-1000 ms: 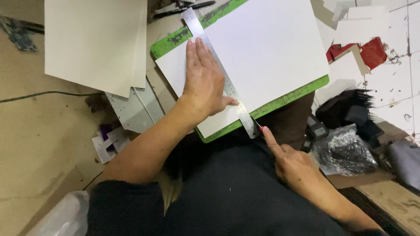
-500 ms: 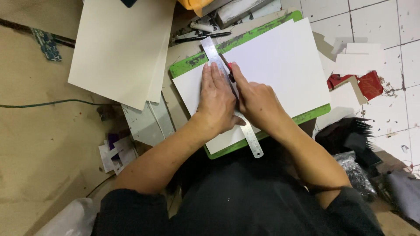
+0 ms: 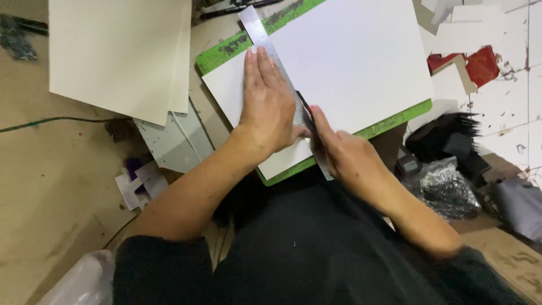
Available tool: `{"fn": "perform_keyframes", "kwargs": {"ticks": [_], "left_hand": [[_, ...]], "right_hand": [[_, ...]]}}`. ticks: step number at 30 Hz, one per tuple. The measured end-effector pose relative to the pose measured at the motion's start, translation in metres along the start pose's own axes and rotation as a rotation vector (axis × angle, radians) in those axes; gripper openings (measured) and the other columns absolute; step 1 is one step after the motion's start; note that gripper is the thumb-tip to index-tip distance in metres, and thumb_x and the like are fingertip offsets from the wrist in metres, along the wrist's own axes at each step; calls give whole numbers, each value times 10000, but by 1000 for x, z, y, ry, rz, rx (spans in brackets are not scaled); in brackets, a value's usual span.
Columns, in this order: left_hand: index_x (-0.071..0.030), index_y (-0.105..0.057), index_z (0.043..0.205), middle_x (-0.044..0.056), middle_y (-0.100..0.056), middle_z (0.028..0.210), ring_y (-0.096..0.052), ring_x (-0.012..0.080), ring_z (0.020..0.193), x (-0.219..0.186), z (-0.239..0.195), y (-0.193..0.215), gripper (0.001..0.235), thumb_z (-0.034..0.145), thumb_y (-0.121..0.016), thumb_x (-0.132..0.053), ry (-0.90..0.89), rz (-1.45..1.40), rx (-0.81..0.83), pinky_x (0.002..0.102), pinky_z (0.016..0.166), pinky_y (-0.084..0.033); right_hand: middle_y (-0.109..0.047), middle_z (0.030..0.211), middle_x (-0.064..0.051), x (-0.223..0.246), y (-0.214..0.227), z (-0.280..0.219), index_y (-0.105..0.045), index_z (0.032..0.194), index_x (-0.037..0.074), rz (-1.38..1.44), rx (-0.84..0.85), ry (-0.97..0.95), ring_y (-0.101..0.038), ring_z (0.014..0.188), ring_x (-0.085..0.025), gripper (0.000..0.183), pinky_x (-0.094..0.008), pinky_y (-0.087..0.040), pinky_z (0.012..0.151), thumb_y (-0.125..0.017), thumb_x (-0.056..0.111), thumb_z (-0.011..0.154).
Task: Cutting sheets of paper using a utility knife and a metal ruler on a cutting mat
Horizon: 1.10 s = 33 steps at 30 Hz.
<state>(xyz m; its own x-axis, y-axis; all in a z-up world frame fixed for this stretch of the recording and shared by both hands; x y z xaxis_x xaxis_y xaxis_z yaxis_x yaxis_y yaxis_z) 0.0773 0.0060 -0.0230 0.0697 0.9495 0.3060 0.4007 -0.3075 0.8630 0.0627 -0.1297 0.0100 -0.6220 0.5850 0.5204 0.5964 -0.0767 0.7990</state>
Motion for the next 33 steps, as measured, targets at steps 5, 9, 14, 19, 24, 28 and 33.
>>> {"fn": "perform_keyframes", "kwargs": {"ticks": [5,9,14,19,24,28,33], "left_hand": [[142,-364,1522,472,-323,1534,-231,577,1479,-3,1,-10,1538,660,-317,-1131,0,13,-14,696,1188,-36],[166,-347,1519,490,-303,1527,-245,583,1474,-1,0,-10,1540,673,-332,-1121,4,0,-44,679,1200,-34],[179,-312,1512,488,-299,1528,-223,585,1475,-1,2,-4,1551,657,-380,-1114,1,-4,21,690,1190,-36],[159,-334,1508,472,-320,1525,-251,591,1462,2,0,3,1559,634,-375,-1131,17,31,25,692,1192,-80],[139,-293,1528,438,-295,1560,-207,552,1496,0,1,3,1542,648,-421,-1120,-5,-12,109,651,1206,-80],[125,-349,1515,341,-408,1552,-214,552,1499,-3,4,-2,1511,628,-482,-1091,6,-29,50,693,1198,-48],[256,-339,1439,500,-315,1494,-213,614,1468,-2,1,3,1530,584,-694,-962,-32,-297,10,704,1214,12]], "right_hand": [[-514,796,-132,-24,-41,-92,-73,1685,200,-29,246,-228,-568,574,-443,848,-585,-433,552,-494,72,961],[-490,774,-91,-28,-53,-127,5,1692,195,-75,338,-265,-555,551,-335,931,-509,-461,555,-523,30,943],[-548,792,-57,-26,-25,-124,13,1695,230,-102,441,-248,-553,594,-290,996,-441,-420,598,-531,29,885],[-670,957,-134,-8,41,-63,-201,1661,237,-6,60,-241,-681,782,-393,791,-508,-477,653,-565,175,962],[-698,867,-197,-2,30,51,-220,1639,120,-16,-105,8,-622,663,-447,709,-526,-473,595,-468,126,975],[-673,775,-231,-2,24,101,-230,1625,73,-70,-121,66,-591,613,-490,690,-553,-435,556,-485,146,988],[-698,739,-269,2,25,106,-300,1627,97,-106,9,35,-725,757,-491,679,-588,-545,720,-459,96,967]]}}
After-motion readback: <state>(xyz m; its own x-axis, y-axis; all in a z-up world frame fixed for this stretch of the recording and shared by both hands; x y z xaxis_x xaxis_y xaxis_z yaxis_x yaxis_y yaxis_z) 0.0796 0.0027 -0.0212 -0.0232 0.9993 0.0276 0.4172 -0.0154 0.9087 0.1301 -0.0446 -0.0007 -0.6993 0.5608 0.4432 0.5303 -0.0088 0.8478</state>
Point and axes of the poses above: each hand's wrist, its own z-axis towards the middle knuckle, its own y-axis out of the back of the hand, x = y × z, the point moved 8 cm from there along z, towards the middle knuckle
